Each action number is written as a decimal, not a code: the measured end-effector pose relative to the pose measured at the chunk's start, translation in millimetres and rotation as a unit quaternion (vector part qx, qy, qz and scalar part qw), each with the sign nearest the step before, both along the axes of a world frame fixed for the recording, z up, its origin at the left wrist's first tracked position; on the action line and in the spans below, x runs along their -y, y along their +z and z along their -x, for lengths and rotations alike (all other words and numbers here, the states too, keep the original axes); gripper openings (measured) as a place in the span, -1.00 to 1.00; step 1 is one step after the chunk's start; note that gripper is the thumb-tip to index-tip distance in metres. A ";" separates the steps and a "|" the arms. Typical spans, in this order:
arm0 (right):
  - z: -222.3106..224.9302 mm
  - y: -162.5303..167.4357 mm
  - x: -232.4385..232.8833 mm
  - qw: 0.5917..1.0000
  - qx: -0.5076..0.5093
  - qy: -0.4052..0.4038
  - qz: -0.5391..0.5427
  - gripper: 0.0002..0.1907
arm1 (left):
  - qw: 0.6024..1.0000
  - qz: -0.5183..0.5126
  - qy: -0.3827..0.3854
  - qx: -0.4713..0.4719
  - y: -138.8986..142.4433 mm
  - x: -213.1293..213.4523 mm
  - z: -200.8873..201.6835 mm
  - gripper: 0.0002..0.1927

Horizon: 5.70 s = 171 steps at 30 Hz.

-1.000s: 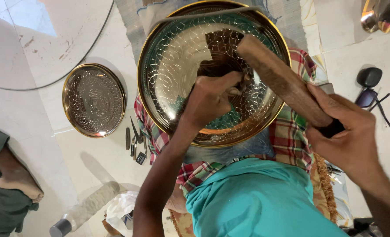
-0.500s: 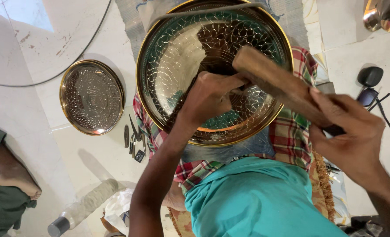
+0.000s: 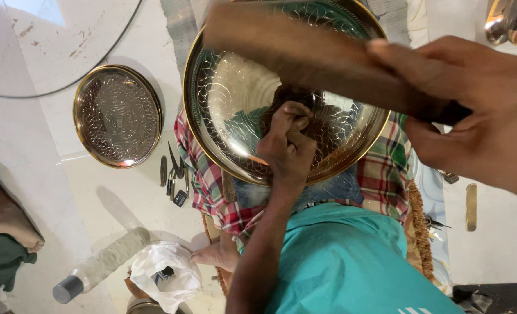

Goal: The person holds a small metal piece on a large decorative brass plate and repeatedly strikes it with a wooden mallet. The person adjusts the metal piece's position occasionally while continuing to hammer it.

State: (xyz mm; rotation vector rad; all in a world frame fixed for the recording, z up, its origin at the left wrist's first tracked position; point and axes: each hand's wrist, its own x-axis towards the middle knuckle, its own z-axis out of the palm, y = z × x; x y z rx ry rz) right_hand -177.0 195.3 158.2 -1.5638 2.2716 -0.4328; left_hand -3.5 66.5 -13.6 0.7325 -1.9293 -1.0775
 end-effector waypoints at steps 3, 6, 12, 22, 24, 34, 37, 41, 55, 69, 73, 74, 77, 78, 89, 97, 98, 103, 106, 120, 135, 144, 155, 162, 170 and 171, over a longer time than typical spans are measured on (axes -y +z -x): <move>-0.9 -0.9 12.8 0.979 -0.172 0.089 -0.069 -0.15 | 0.996 0.015 0.084 0.033 -4.4 -10.1 -2.1 -0.68; -3.0 -0.5 19.0 0.966 -0.218 0.127 -0.061 -0.16 | 0.997 -0.017 0.078 -0.001 -8.9 -13.3 -0.3 -0.69; -14.4 17.8 35.8 0.928 -0.278 0.157 -0.191 -0.04 | 0.998 -0.024 0.046 -0.020 -11.9 -9.7 1.3 -0.57; -16.0 5.6 13.0 0.955 -0.191 0.055 -0.221 -0.06 | 1.000 0.004 -0.006 0.017 -3.8 -3.8 -1.2 -0.61; -16.0 -4.8 -3.1 0.983 -0.063 -0.026 -0.170 -0.07 | 0.993 0.088 -0.036 0.069 -4.3 6.8 -2.5 -0.57; -51.6 -87.3 -69.3 0.921 0.242 -0.208 0.223 -0.26 | 0.943 0.112 -0.291 0.114 6.7 62.4 3.0 -0.40; -54.7 -87.1 -75.6 0.916 0.193 -0.237 0.259 -0.29 | 0.935 0.105 -0.322 0.102 12.1 67.5 4.4 -0.39; -46.9 -71.8 -73.8 0.962 0.052 -0.188 0.193 -0.25 | 0.930 0.129 -0.313 0.143 11.6 69.7 2.9 -0.48; -24.6 22.4 -1.7 0.992 0.086 -0.095 0.015 -0.13 | 0.996 -0.066 0.048 -0.036 7.3 -8.5 0.1 -0.75; -18.7 1.1 19.9 0.998 -0.063 0.017 -0.013 -0.11 | 0.995 0.049 -0.050 0.070 -5.4 11.7 -9.6 -0.64; -21.7 -8.1 -13.4 0.994 0.014 -0.023 0.103 -0.18 | 0.978 0.092 -0.173 0.076 -9.8 33.8 -8.2 -0.56; -22.0 -12.6 -22.4 0.997 0.018 -0.039 0.061 -0.17 | 0.974 0.097 -0.193 0.074 -10.2 38.0 -7.5 -0.58; -30.0 -30.7 -44.8 0.993 0.051 -0.104 -0.014 -0.18 | 0.951 0.119 -0.267 0.105 -10.3 52.0 -2.2 -0.64; -35.2 -37.4 -50.8 0.988 0.073 -0.136 -0.004 -0.20 | 0.940 0.128 -0.293 0.120 -9.5 56.0 0.6 -0.66; -89.2 -95.6 -95.8 0.892 0.199 -0.316 0.254 -0.27 | 0.883 0.146 -0.432 0.106 28.4 86.8 20.2 -0.51; -73.8 -102.3 -95.1 0.965 -0.007 -0.196 0.175 -0.30 | 0.884 0.142 -0.416 0.159 21.6 81.9 17.9 -0.56; -70.3 -101.4 -89.8 0.956 0.037 -0.212 0.198 -0.31 | 0.889 0.146 -0.410 0.144 22.1 81.5 16.3 -0.51; -52.2 -72.3 -61.5 0.952 0.100 -0.209 0.199 -0.24 | 0.916 0.145 -0.353 0.123 22.5 72.7 7.6 -0.43; -31.1 -37.6 -58.4 0.990 0.040 -0.123 -0.058 -0.13 | 0.941 0.126 -0.286 0.130 16.5 59.9 -1.1 -0.46; -9.2 1.7 15.6 0.987 -0.097 0.084 -0.095 -0.08 | 0.999 -0.022 0.027 -0.008 -0.6 -9.4 -10.2 -0.64; -15.9 -11.9 -23.1 0.996 -0.048 0.032 -0.065 -0.13 | 0.988 0.051 -0.082 0.117 -2.2 20.0 -13.8 -0.63; -69.7 -55.8 -77.8 0.972 0.094 -0.195 0.091 -0.23 | 0.920 0.116 -0.356 0.117 4.6 72.0 -8.6 -0.45; -93.8 -105.4 -95.5 0.910 0.162 -0.315 0.216 -0.38 | 0.872 0.149 -0.449 0.127 33.5 84.4 17.4 -0.41; -88.7 -59.3 -62.8 0.941 0.080 -0.290 0.152 -0.27 | 0.878 0.147 -0.432 0.145 21.7 82.1 14.6 -0.37; -118.5 -106.5 -98.8 0.911 0.195 -0.312 0.186 -0.21 | 0.890 0.142 -0.418 0.110 -5.8 83.2 7.0 -0.41; -122.9 -117.0 -101.5 0.896 0.219 -0.318 0.217 -0.23 | 0.899 0.138 -0.402 0.102 -5.9 83.5 6.5 -0.43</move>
